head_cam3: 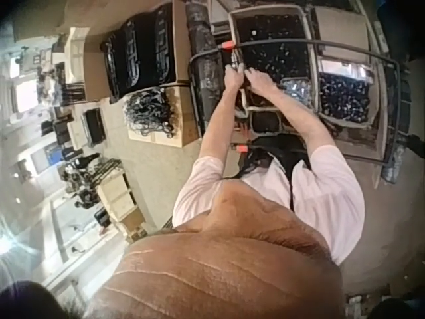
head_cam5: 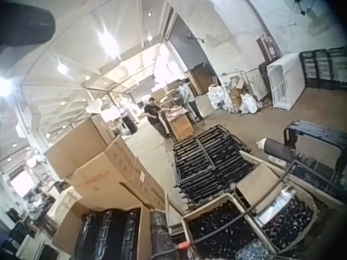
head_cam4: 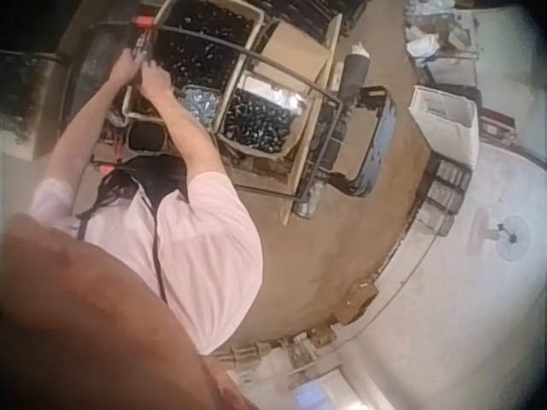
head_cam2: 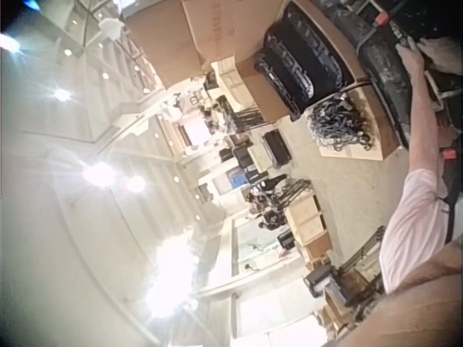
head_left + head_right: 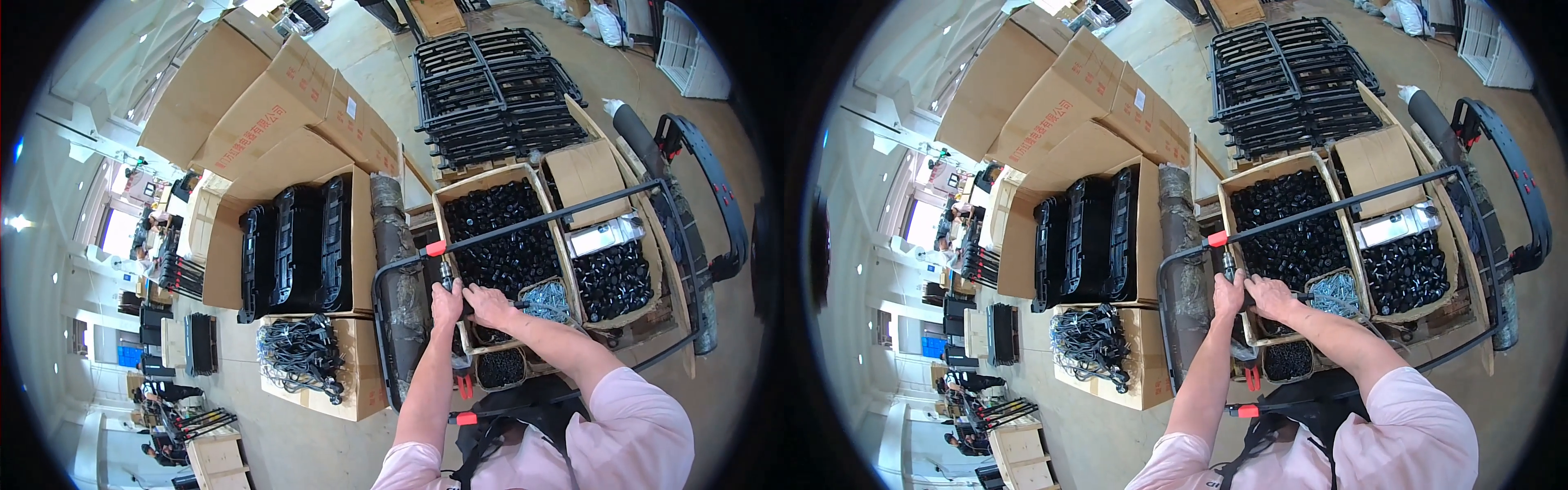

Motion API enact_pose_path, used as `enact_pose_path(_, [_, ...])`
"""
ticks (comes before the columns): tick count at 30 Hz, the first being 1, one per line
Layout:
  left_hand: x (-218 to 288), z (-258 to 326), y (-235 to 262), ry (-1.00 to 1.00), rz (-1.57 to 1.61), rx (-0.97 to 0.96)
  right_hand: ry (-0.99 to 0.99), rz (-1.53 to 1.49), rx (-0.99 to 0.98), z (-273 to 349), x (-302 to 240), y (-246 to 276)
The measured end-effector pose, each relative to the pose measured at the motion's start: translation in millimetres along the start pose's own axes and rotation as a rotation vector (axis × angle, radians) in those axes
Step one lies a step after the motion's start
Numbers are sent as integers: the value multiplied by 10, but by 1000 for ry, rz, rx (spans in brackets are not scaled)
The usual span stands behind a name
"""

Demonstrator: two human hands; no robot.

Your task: Assembling metal frame components using a power drill and hand tools in a factory environment.

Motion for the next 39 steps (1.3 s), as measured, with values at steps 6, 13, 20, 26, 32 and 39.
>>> enact_pose_path(6, [45, 87, 37, 94, -44, -93, -4, -4, -13, 39, 20, -38])
enact_pose_path(13, [-19, 172, 59, 138, -76, -36, 38, -33, -20, 69, 5, -41])
enact_pose_path(20, [-57, 177, 54, 151, -93, -53, 67, -63, 1, 119, -42, 8])
enact_pose_path(26, [-106, 217, 44, 90, -107, -71, 43, -27, 3, 201, -104, -26])
enact_pose_path(32, [-443, 460, 208, 52, -53, -75, 28, 42, -26, 406, -532, -91])
enact_pose_path(39, [-707, 1885, 768, -69, 568, -221, -42, 122, 41, 1329, -1568, 169])
Point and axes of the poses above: each hand's wrist, its own z-axis away from the middle knuckle, its own y-axis out of the back of the hand, x = y × z, the point moved 3 cm from there along -z, towards the middle knuckle, and after that the axes turned 12 degrees about y, right-handed, at the moved point
